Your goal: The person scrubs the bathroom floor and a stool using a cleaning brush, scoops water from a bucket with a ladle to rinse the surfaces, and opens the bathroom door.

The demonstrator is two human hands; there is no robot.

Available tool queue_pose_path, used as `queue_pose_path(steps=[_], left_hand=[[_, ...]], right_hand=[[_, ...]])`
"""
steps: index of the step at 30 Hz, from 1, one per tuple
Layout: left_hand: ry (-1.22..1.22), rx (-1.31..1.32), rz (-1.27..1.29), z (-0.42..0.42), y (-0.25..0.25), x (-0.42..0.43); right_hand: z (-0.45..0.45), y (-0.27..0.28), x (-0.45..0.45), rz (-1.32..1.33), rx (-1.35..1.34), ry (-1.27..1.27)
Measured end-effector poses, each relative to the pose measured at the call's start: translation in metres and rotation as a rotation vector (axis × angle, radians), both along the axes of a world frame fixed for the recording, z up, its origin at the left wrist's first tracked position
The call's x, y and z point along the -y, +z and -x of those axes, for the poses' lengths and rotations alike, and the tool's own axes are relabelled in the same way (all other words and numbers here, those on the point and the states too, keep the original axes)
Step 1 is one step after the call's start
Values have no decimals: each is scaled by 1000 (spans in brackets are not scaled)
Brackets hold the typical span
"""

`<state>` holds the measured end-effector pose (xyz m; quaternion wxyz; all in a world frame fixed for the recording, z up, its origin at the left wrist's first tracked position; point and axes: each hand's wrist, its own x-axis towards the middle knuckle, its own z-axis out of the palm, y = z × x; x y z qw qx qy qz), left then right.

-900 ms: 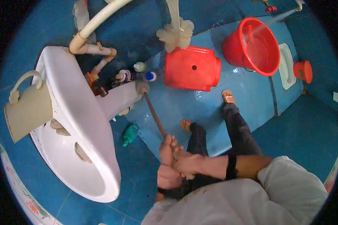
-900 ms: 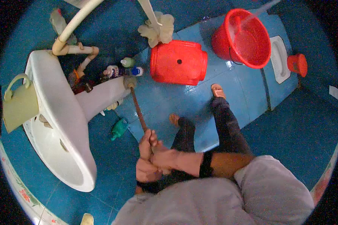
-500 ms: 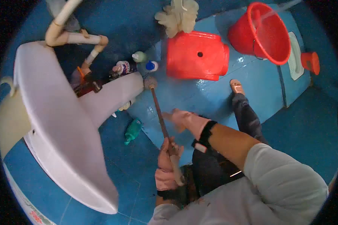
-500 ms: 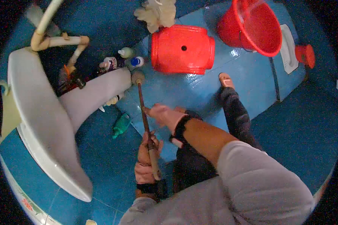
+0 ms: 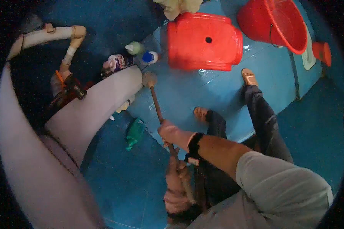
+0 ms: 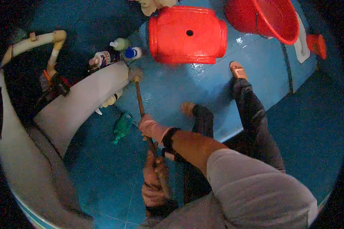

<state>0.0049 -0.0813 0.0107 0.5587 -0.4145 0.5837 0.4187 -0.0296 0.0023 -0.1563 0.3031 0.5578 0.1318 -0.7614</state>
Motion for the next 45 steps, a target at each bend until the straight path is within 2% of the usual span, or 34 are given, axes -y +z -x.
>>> queue_pose_path(steps=[3, 5, 7, 9, 12, 13, 14, 15, 16, 18, 21, 24, 25, 27, 28, 30, 32, 33, 35, 37, 39, 41, 43, 45], left_hand=[[-72, -92, -44, 4, 29, -27], [-375, -323, -55, -4, 41, -26], [-351, -326, -81, -2, 38, -22], [5, -106, -114, 14, 28, -14], [133, -80, -204, 18, 28, -29], [-10, -130, -175, 11, 38, -15], [-146, -185, -156, -3, 48, 12], [-154, -185, -146, -6, 51, 16], [-162, -186, -136, -8, 55, 14], [78, -99, -139, 4, 53, 2], [283, 146, -395, 39, -18, 3], [-92, -110, -166, 20, 13, -12], [-722, -399, -119, 9, 23, 21], [-817, -387, 15, -1, 72, 24], [-275, -83, 76, 0, 110, -4], [-199, -119, 72, 14, 110, -4], [-194, -141, 82, 31, 95, -10], [-232, -128, 92, 42, 75, -23], [-369, -166, 110, 44, 54, -18], [-553, -266, 140, 32, 53, -7], [-635, -310, 137, 19, 98, -36], [-539, -284, 161, 23, 112, -46], [-255, -188, 223, 42, 103, -28], [-197, -124, 19, 68, 66, -8]], right_hand=[[2, 34, -24, 11, -69, 151], [-1, 41, -9, 12, -45, 121], [6, 31, -2, 11, -9, 91], [25, 15, -7, 41, 13, 47], [23, 22, -20, 110, 3, -24], [17, 34, -23, 95, -3, -3], [9, 70, -30, -14, -16, 99], [4, 89, -31, -117, -24, 202], [6, 76, -20, -192, -94, 258], [16, 37, 10, -335, -247, 368], [24, 25, -3, -134, -161, 230], [17, 22, -28, 60, -45, 119], [6, 54, -36, -14, -31, 108], [-8, 109, -27, -81, -65, 138], [-10, 118, -22, -74, -105, 183], [-2, 117, -9, -58, -130, -15], [6, 91, 2, -26, -200, -129], [9, 59, -2, -5, -242, -148], [11, 39, -8, 50, -230, -161], [10, 53, -21, 129, -120, -137], [-5, 109, -25, -27, -150, -160], [-3, 115, -10, -62, -173, -159], [11, 80, 8, -16, -220, -220], [23, 32, 13, 115, -216, -341]])
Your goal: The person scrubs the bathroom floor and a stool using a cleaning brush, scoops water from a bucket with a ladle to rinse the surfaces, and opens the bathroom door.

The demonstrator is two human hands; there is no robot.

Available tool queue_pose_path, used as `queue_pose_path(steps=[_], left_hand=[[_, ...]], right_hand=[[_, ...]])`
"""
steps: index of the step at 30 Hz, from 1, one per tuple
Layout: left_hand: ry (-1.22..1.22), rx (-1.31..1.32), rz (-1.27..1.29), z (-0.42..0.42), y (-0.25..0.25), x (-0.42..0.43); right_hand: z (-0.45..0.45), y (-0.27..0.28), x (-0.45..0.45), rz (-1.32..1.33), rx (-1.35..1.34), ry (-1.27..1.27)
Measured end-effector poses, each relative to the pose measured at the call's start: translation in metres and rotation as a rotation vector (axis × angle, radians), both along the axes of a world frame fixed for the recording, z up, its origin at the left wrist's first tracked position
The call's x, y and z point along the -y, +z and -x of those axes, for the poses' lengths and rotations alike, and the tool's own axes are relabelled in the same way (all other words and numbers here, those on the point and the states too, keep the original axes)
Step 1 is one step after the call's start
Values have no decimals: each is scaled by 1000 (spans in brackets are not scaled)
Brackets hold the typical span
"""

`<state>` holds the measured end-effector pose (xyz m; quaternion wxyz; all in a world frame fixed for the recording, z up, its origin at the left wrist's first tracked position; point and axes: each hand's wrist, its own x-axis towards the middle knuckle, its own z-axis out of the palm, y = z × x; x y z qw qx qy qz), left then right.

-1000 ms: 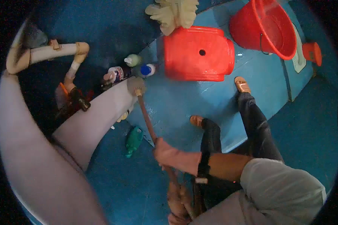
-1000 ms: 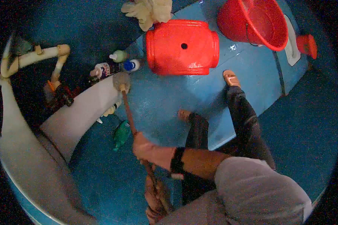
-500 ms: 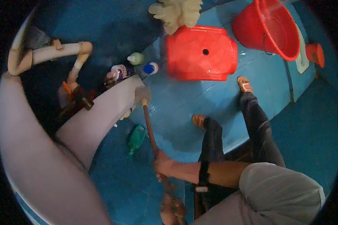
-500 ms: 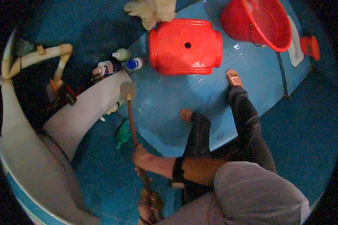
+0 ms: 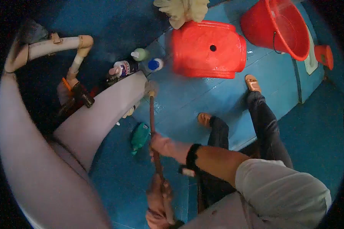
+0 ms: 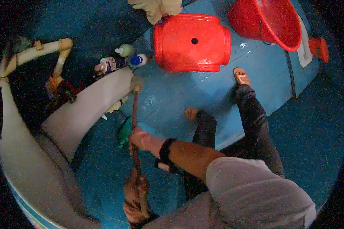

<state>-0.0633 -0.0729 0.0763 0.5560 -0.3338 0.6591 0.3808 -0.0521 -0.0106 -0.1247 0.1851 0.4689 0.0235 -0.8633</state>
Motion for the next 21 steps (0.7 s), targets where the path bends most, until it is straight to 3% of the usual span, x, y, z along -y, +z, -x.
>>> queue_pose_path(steps=[2, 3, 4, 5, 6, 7, 9, 10, 12, 13, 14, 15, 16, 17, 18, 19, 21], left_hand=[[-417, -112, -50, 2, -10, 17], [-849, -272, 4, -8, -1, 34], [-990, -344, 62, -16, 11, 31], [-1128, -415, 131, -24, 22, 27], [-976, -388, 195, -34, 52, 2], [-827, -357, 264, -38, 71, -9], [-1008, -480, 163, -21, 61, -1], [-970, -482, 129, -16, 46, -2], [-779, -414, 89, -7, 6, -16], [-789, -393, 63, -4, -4, -18], [-799, -371, 37, -2, -14, -20], [-968, -382, 10, -4, -11, -11], [-940, -363, 44, -9, 2, -11], [-911, -344, 77, -14, 14, -11], [-682, -295, 161, -31, 46, -27], [-452, -240, 244, -39, 63, -35], [-298, -226, 234, -27, 56, -29]], right_hand=[[3, -13, 0, 129, 47, -90], [-7, 4, 1, -50, -102, 73], [-17, 23, 1, -245, -231, 228], [-17, 33, 11, -243, -260, 251], [-17, 44, 22, -242, -288, 274], [-7, 55, 48, -31, -210, 160], [-2, 34, 64, -189, -400, -40], [-6, -2, 55, -564, -657, -134], [-2, -54, 52, -532, -530, -153], [12, -67, 40, -133, -164, -69], [9, -67, 39, -78, -105, 69], [7, -60, 31, -15, -51, 202], [-13, -4, -5, -285, -306, 371], [-17, 18, -17, -327, -384, 384], [-22, 40, -29, -371, -460, 393], [-22, 58, -9, -167, -360, 259], [-17, 57, 3, -77, -325, 147]])
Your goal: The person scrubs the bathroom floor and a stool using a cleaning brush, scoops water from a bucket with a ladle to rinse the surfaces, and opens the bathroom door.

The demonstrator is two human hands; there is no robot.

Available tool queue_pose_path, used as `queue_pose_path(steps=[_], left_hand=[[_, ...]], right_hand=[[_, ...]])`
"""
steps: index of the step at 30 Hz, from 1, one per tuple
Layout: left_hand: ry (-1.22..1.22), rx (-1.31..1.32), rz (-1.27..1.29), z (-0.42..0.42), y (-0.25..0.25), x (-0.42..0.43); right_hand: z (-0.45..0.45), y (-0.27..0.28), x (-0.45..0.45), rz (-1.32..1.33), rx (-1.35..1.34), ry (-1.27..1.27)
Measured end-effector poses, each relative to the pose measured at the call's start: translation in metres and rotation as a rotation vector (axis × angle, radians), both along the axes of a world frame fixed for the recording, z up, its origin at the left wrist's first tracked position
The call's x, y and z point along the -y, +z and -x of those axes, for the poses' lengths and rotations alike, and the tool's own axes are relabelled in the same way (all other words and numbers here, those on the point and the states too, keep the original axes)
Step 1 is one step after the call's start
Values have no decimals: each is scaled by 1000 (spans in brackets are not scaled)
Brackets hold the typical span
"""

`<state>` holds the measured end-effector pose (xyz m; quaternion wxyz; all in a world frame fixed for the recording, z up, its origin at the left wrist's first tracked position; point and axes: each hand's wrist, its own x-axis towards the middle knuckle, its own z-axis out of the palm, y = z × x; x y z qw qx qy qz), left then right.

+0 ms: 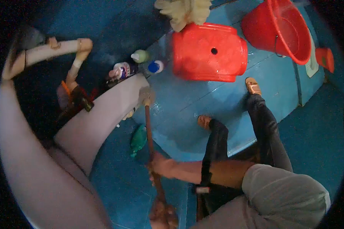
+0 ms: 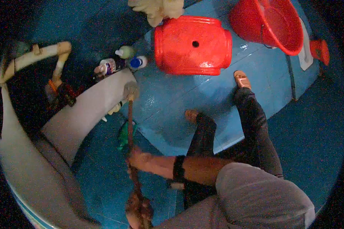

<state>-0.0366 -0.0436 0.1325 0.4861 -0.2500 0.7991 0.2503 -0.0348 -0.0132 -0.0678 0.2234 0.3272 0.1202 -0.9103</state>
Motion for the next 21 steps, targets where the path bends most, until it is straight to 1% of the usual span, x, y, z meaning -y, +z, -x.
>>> queue_pose_path(steps=[2, 3, 4, 5, 6, 7, 8, 9, 10, 12, 14, 16, 18, 20, 21], left_hand=[[120, 1, -20, 14, -19, 4], [152, 18, -52, 22, -51, -1], [179, 39, -86, 27, -66, -5], [73, 70, -88, 28, -67, -7], [-23, 104, -82, 26, -61, -5], [-109, 139, -63, 20, -53, 1], [14, 105, -82, 11, -43, 16], [129, 72, -105, -3, -31, 36], [243, 39, -126, -10, -26, 46], [390, 120, -212, 1, -42, 38], [533, 177, -301, 27, -71, 24], [692, 268, -405, 36, -93, 17], [363, 163, -287, 13, -80, 12], [279, 173, -306, -9, -85, 7], [359, 225, -329, -13, -91, 19]], right_hand=[[16, -34, -7, -194, -150, 8], [21, -51, -13, -71, 15, 27], [27, -67, -20, 51, 184, 39], [30, -79, -29, 157, 354, 51], [24, -73, -30, 127, 301, 14], [12, -55, -23, 109, 249, -11], [5, -40, -14, 85, 193, -42], [5, -52, 20, -31, 198, -4], [8, -84, 73, -144, 201, 34], [9, -102, 92, -244, 40, -34], [17, -114, 46, -220, -298, -260], [22, -113, 14, -628, -421, -71], [-2, -94, 3, -749, -340, 85], [-31, -77, -17, -625, -116, 180], [-46, -72, -35, -553, -5, 223]])
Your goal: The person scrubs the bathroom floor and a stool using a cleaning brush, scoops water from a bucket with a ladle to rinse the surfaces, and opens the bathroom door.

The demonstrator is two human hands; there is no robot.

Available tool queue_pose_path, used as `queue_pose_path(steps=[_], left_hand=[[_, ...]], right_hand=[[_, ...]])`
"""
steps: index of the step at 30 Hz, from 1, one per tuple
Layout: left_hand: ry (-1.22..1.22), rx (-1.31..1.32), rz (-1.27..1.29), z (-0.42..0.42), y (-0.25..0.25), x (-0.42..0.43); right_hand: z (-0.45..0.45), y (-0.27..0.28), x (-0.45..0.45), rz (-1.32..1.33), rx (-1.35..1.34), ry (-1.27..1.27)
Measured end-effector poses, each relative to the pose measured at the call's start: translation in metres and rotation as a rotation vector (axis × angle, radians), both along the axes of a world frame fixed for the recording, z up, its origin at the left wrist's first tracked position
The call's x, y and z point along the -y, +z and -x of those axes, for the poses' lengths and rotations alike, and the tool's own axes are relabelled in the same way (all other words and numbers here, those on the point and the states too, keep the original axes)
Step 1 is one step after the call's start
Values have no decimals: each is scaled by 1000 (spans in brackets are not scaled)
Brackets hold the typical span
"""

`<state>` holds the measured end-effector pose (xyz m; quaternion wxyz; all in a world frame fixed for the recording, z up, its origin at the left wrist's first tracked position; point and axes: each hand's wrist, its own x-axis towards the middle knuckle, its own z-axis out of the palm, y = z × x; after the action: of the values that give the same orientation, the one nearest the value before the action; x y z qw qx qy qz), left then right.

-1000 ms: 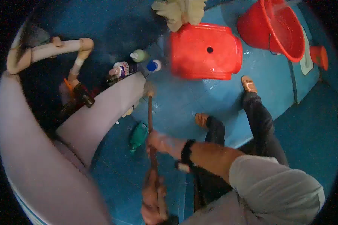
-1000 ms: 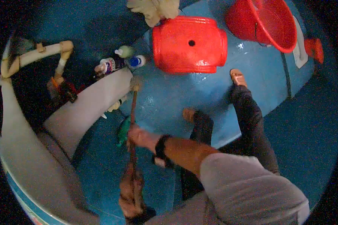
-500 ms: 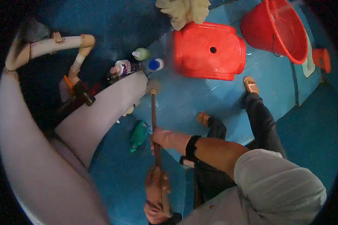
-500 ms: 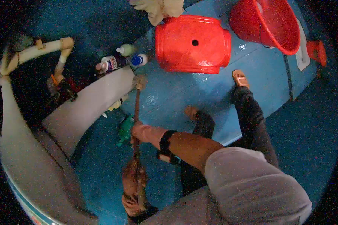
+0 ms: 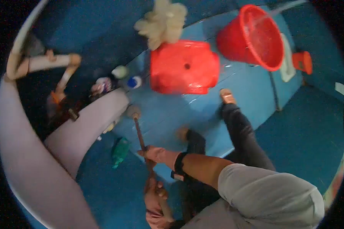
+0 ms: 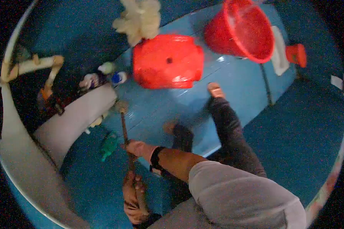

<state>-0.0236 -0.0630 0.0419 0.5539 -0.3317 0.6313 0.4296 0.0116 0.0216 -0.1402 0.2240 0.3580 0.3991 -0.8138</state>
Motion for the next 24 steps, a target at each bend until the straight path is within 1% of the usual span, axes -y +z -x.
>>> queue_pose_path(steps=[2, 3, 4, 5, 7, 8, 9, 10, 11, 12, 13, 14, 15, 16, 17, 18, 19, 20, 21, 23, 24], left_hand=[[120, 118, -53, 3, -12, 11], [168, 171, -90, 13, -18, 12], [217, 221, -126, 19, -25, 13], [276, 308, -216, 20, -36, 17], [388, 486, -391, 18, -54, 29], [162, 382, -342, 19, -56, 29], [-61, 272, -299, 17, -60, 26], [-71, 282, -280, 15, -62, 24], [-81, 292, -261, 13, -64, 21], [120, 431, -271, 13, -67, 21], [318, 569, -274, 7, -67, 15], [73, 342, -114, -7, -61, 1], [-162, 106, 44, -27, -54, -14], [-388, -138, 209, -42, -48, -25], [-369, -145, 221, -52, -45, -31], [-348, -153, 229, -61, -46, -33], [-329, -159, 247, -69, -46, -32], [-216, -79, 196, -75, -51, -25], [-104, 1, 149, -76, -60, -13], [-14, 63, 144, -84, -45, -26], [-40, 51, 193, -88, -18, -61]], right_hand=[[-20, 11, -29, 200, 208, 30], [-56, -20, -18, -268, -23, 98], [-87, -15, -46, -404, -75, 179], [-119, -9, -74, -547, -118, 256], [-170, 24, -161, -283, 303, 61], [-201, 34, -194, -236, 404, -178], [-233, 35, -237, -533, 323, -289], [-265, 37, -279, -907, 264, -358], [-296, 40, -322, -1264, 266, -393], [-316, 67, -382, -1559, 417, -183], [-303, 138, -425, -1641, 414, -313], [-323, 157, -478, -1815, 384, -427], [-335, 192, -525, -2209, 481, -366], [-345, 225, -571, -2452, 358, -367], [-344, 251, -607, -2404, 152, -627], [-340, 287, -629, -2640, 146, -520], [-331, 316, -642, -2815, 168, -327], [-332, 334, -667, -2862, 183, -192], [-334, 348, -678, -2721, 196, -10], [-330, 364, -692, -2414, 192, 312], [-324, 363, -692, -1975, 199, 125]])
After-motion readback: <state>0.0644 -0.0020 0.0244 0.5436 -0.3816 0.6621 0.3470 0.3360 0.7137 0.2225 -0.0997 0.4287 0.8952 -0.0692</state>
